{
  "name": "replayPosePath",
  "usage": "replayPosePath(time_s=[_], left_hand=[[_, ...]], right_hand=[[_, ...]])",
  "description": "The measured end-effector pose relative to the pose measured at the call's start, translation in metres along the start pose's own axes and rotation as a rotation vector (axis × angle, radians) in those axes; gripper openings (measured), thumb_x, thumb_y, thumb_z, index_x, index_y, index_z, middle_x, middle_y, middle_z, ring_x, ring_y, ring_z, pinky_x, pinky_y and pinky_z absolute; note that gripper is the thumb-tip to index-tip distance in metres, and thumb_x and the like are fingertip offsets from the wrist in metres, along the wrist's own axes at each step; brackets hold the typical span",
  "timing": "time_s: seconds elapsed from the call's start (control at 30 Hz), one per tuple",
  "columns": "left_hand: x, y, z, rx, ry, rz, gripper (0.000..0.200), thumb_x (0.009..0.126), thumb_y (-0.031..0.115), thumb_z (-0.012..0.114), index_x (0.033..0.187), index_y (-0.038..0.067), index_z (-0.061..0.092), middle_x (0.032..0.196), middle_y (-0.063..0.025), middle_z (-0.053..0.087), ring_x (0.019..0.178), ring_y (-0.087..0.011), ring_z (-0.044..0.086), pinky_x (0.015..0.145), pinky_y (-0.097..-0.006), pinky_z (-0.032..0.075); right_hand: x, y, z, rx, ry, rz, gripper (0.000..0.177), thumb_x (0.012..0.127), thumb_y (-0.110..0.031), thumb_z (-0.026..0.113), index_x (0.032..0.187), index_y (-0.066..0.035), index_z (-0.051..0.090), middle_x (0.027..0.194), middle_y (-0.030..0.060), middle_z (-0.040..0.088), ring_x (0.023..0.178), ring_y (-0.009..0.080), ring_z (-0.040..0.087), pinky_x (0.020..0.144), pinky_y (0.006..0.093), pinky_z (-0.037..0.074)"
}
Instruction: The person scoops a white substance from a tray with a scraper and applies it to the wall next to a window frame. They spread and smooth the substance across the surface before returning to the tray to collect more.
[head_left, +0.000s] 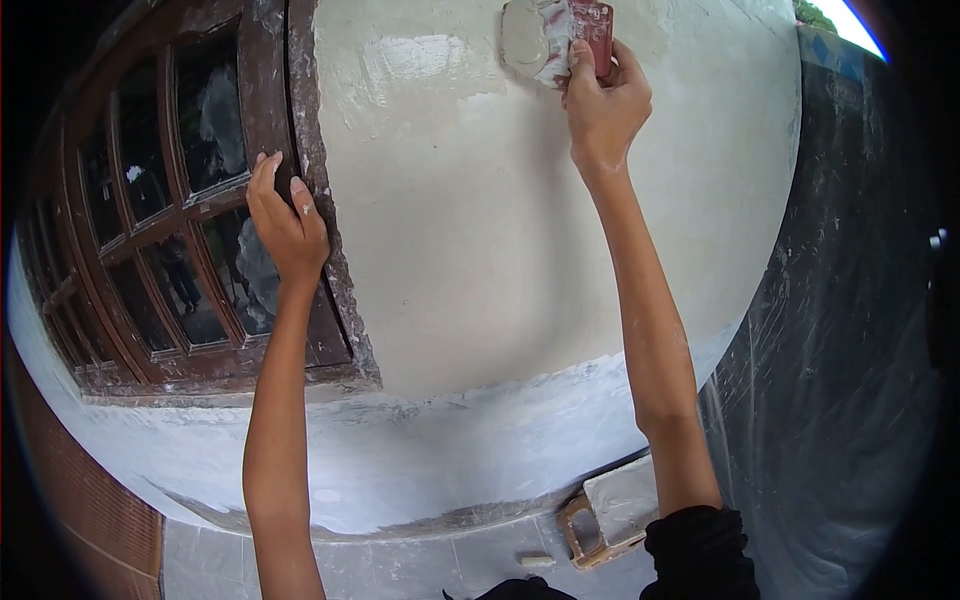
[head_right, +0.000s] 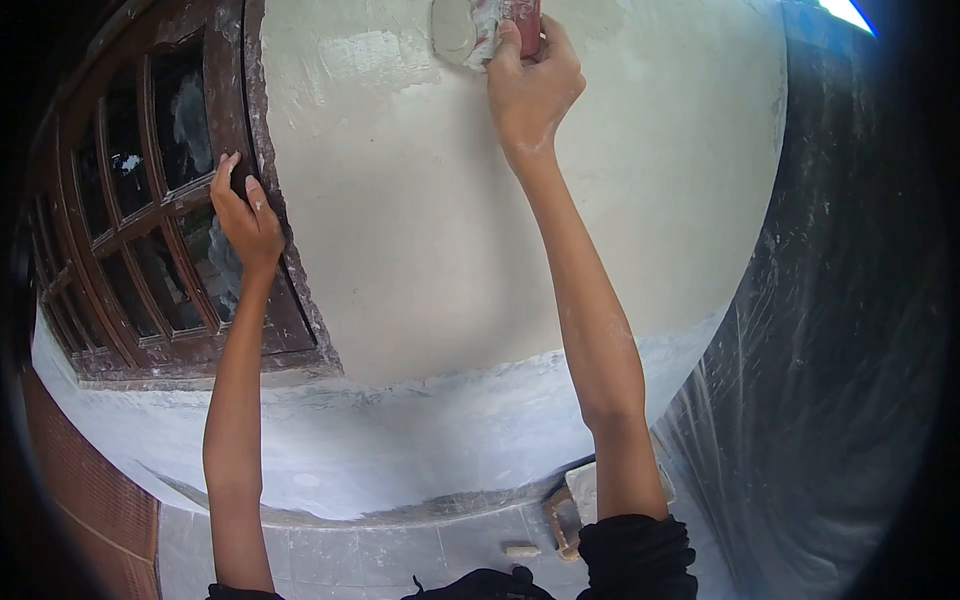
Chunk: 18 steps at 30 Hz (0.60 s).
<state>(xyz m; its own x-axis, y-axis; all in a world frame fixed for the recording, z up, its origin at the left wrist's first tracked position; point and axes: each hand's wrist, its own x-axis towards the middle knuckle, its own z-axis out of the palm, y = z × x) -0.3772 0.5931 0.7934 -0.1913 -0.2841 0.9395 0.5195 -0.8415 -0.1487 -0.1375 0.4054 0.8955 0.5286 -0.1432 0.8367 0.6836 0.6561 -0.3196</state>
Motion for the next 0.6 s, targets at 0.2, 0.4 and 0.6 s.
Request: replayPosePath(time_s=[0.2,0.4,0.6], left_hand=[[-0.001,-0.002,0.000,-0.009,-0.003,0.010,0.035,0.100,0.015,0.045,0.129,-0.005,0.048,0.129,-0.0235,0.054,0.125,-0.0415,0.049,0.107,-0.0490,0.036],[-0.001,-0.004,0.003,-0.027,0.026,0.014,0.035,0.095,0.012,0.050,0.127,-0.004,0.050,0.126,-0.0212,0.056,0.124,-0.0416,0.050,0.105,-0.0501,0.037],[-0.003,-0.006,0.003,-0.072,0.033,0.012,0.035,0.095,0.012,0.050,0.127,-0.003,0.051,0.126,-0.0204,0.056,0.124,-0.0412,0.050,0.105,-0.0501,0.037]], right_hand=[[-0.001,0.022,-0.013,-0.135,0.037,0.054,0.025,0.091,-0.015,0.065,0.106,0.006,0.066,0.076,0.0110,0.070,0.066,0.0171,0.065,0.064,0.0310,0.051],[-0.030,-0.022,0.003,0.007,-0.049,-0.097,0.025,0.091,-0.012,0.066,0.108,0.006,0.065,0.075,0.0108,0.070,0.060,0.0139,0.063,0.058,0.0276,0.050],[-0.081,-0.034,0.063,-0.068,-0.238,-0.496,0.018,0.086,-0.007,0.066,0.100,0.005,0.063,0.067,0.0180,0.064,0.054,0.0274,0.063,0.054,0.0334,0.049]])
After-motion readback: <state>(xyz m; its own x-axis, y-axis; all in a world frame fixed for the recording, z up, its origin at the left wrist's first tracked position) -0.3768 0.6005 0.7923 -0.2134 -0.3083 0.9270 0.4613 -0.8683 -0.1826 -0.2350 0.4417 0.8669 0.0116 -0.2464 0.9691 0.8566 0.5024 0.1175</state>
